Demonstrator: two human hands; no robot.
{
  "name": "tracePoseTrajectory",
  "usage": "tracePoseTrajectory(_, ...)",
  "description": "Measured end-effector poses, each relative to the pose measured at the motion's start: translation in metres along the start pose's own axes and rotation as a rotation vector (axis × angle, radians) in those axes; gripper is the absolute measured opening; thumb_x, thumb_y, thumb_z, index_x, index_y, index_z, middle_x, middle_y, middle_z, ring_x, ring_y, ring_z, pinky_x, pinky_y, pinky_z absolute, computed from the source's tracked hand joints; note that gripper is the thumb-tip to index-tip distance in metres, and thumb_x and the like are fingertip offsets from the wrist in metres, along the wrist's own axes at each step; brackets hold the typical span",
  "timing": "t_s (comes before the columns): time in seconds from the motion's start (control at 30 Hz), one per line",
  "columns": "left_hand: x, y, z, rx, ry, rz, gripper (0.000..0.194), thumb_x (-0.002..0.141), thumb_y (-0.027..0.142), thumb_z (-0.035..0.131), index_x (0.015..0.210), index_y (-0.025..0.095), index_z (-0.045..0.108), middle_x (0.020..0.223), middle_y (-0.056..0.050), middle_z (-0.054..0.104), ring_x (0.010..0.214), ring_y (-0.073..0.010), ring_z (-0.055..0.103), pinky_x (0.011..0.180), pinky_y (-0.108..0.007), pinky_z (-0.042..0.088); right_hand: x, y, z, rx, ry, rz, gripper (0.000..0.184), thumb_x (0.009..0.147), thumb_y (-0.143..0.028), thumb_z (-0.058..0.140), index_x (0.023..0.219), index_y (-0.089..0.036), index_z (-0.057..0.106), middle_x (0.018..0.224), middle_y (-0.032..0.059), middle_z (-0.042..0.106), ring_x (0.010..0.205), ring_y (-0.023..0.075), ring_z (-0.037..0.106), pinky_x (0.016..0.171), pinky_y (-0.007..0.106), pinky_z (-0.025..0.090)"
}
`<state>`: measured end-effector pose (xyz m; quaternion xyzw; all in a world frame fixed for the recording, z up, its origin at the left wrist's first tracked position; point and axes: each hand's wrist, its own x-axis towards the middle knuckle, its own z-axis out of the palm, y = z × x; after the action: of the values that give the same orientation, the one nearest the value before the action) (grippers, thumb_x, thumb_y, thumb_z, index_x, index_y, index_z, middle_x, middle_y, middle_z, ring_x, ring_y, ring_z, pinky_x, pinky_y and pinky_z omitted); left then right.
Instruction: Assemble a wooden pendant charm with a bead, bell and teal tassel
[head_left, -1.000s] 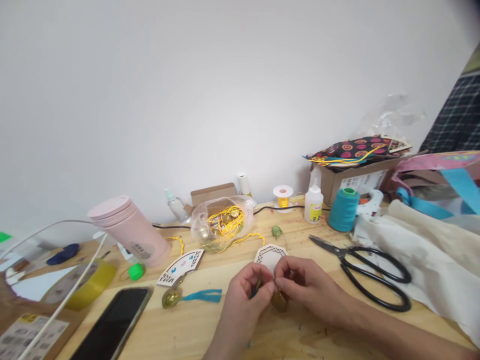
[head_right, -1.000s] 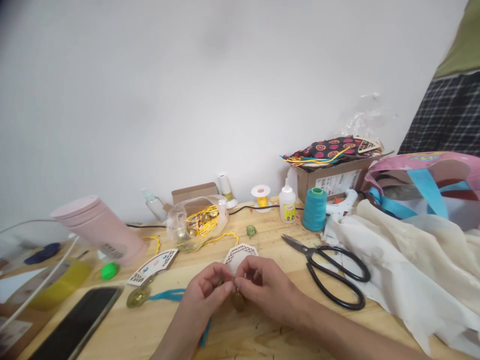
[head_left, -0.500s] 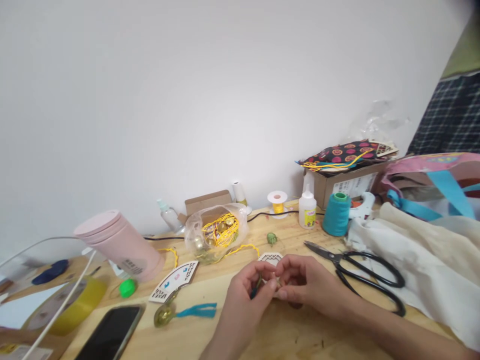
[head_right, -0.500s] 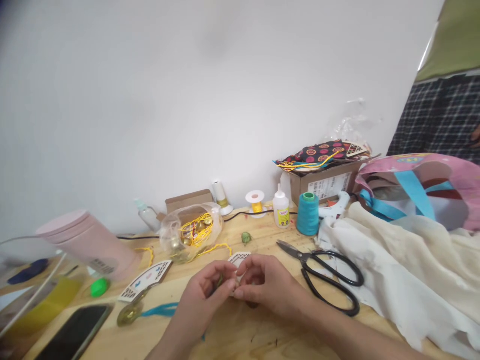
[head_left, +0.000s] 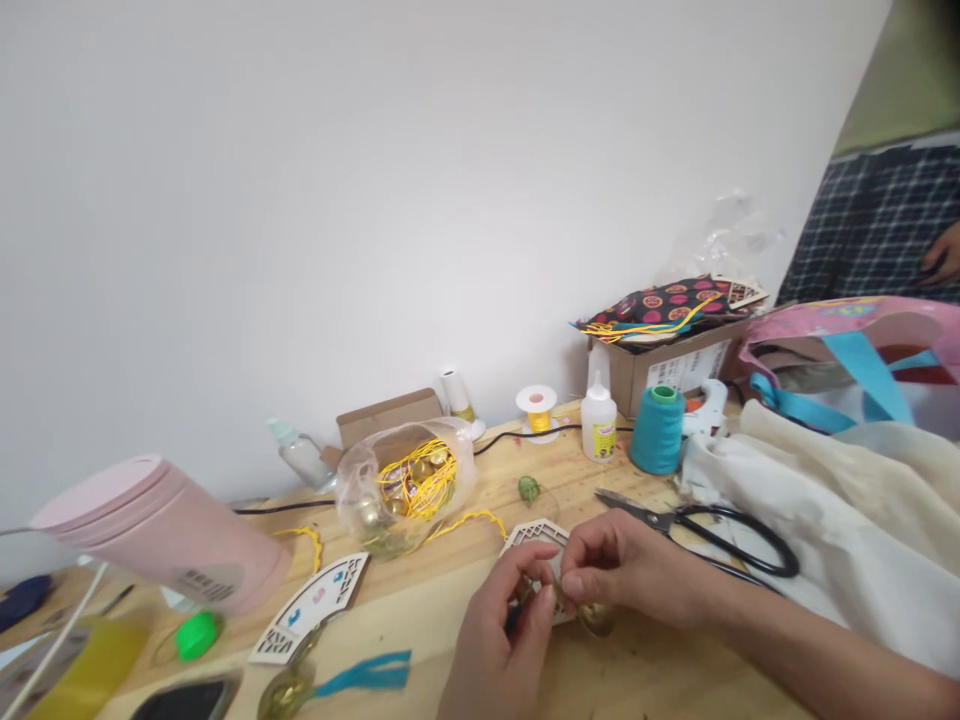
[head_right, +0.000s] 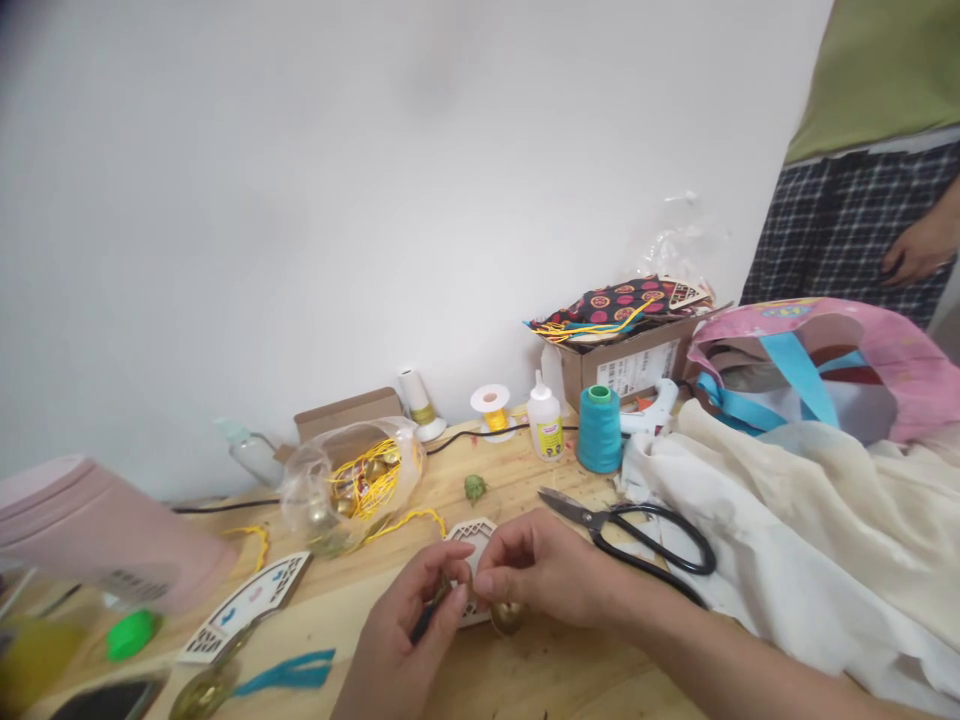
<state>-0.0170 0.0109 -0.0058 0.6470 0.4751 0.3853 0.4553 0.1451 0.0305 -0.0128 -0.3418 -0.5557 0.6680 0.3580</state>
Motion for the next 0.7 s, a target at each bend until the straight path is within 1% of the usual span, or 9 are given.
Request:
tracePoseTrajectory(0.07, 0.0, -0.005, 0.002, -0.029, 0.011, -0.003, 0.022, 0.075, 0.024, 0.048, 0.095, 0.02, 0.056, 0.075, -0.002, 0.057, 0.07, -0.0158, 0.054, 0.064, -0.024, 0.041, 0.001, 0.0, 0.001, -0.026, 0.012, -0.005, 0.025, 0.067, -0.036, 0.062, 0.064, -0.011, 0.06, 0.058, -0.0013, 0.055, 0.053, 0.0072, 0.048, 0.053, 0.019, 0.038)
tracePoseTrajectory(0.13, 0.0, -0.009, 0.003, -0.064, 0.026, -0.02, 0.023, 0.075, 0.025, 0.049, 0.096, 0.019, 0.055, 0.075, -0.002, 0.056, 0.07, -0.0157, 0.054, 0.063, -0.024, 0.041, 0.001, 0.0, 0.003, -0.046, 0.017, 0.002, 0.024, 0.068, -0.035, 0.061, 0.063, -0.011, 0.059, 0.054, -0.0028, 0.053, 0.049, 0.0068, 0.046, 0.049, 0.018, 0.036)
tracePoseTrajectory(0.23, 0.002, -0.011, 0.002, -0.192, 0.033, -0.057, 0.027, 0.073, 0.025, 0.052, 0.099, 0.018, 0.052, 0.072, -0.001, 0.055, 0.069, -0.0147, 0.053, 0.062, -0.023, 0.04, 0.001, 0.0, 0.006, -0.069, 0.045, 0.003, 0.023, 0.067, -0.034, 0.062, 0.063, -0.012, 0.059, 0.052, -0.0034, 0.052, 0.047, 0.0063, 0.044, 0.046, 0.018, 0.034)
tracePoseTrajectory(0.33, 0.003, -0.009, -0.003, -0.346, 0.007, -0.131, 0.034, 0.071, 0.022, 0.053, 0.104, 0.017, 0.048, 0.072, 0.0, 0.055, 0.067, -0.0133, 0.053, 0.063, -0.023, 0.041, 0.001, -0.001, 0.007, -0.084, 0.098, 0.009, 0.025, 0.066, -0.036, 0.063, 0.062, -0.011, 0.061, 0.052, -0.0026, 0.053, 0.047, 0.0062, 0.042, 0.046, 0.018, 0.033)
tracePoseTrajectory(0.4, 0.003, -0.008, -0.007, -0.383, -0.022, -0.184, 0.035, 0.072, 0.022, 0.052, 0.106, 0.016, 0.047, 0.076, -0.001, 0.057, 0.066, -0.0126, 0.052, 0.064, -0.023, 0.041, 0.001, -0.002, 0.007, -0.076, 0.133, 0.013, 0.027, 0.065, -0.038, 0.063, 0.061, -0.011, 0.061, 0.052, -0.0018, 0.054, 0.047, 0.0067, 0.043, 0.046, 0.019, 0.032)
tracePoseTrajectory(0.5, 0.003, -0.007, -0.01, -0.365, -0.024, -0.219, 0.04, 0.073, 0.025, 0.052, 0.111, 0.016, 0.045, 0.079, -0.002, 0.059, 0.067, -0.0123, 0.052, 0.065, -0.023, 0.041, 0.001, -0.002, 0.008, -0.046, 0.162, 0.007, 0.029, 0.063, -0.04, 0.064, 0.059, -0.011, 0.061, 0.052, -0.0012, 0.055, 0.048, 0.0079, 0.047, 0.048, 0.019, 0.034)
tracePoseTrajectory(0.57, 0.003, -0.008, -0.01, -0.339, -0.016, -0.226, 0.046, 0.073, 0.028, 0.053, 0.115, 0.015, 0.042, 0.074, -0.001, 0.059, 0.064, -0.0121, 0.051, 0.061, -0.023, 0.04, 0.0, -0.003, 0.009, -0.026, 0.169, 0.004, 0.028, 0.063, -0.039, 0.064, 0.057, -0.012, 0.06, 0.051, -0.0016, 0.054, 0.048, 0.0081, 0.048, 0.05, 0.02, 0.036)
tracePoseTrajectory(0.63, 0.003, -0.008, -0.008, -0.29, -0.021, -0.231, 0.049, 0.073, 0.031, 0.053, 0.117, 0.014, 0.04, 0.067, 0.001, 0.058, 0.06, -0.0121, 0.05, 0.056, -0.022, 0.039, -0.001, -0.003, 0.011, -0.009, 0.17, 0.017, 0.027, 0.063, -0.037, 0.064, 0.056, -0.012, 0.059, 0.049, -0.0024, 0.053, 0.046, 0.0071, 0.046, 0.048, 0.019, 0.035)
tracePoseTrajectory(0.7, 0.002, -0.006, -0.006, -0.221, -0.027, -0.236, 0.048, 0.073, 0.034, 0.053, 0.115, 0.014, 0.042, 0.062, 0.002, 0.057, 0.059, -0.0128, 0.051, 0.055, -0.022, 0.038, -0.001, -0.004, 0.014, 0.001, 0.159, 0.034, 0.023, 0.063, -0.034, 0.064, 0.056, -0.012, 0.059, 0.05, -0.0024, 0.054, 0.044, 0.0065, 0.044, 0.046, 0.018, 0.034)
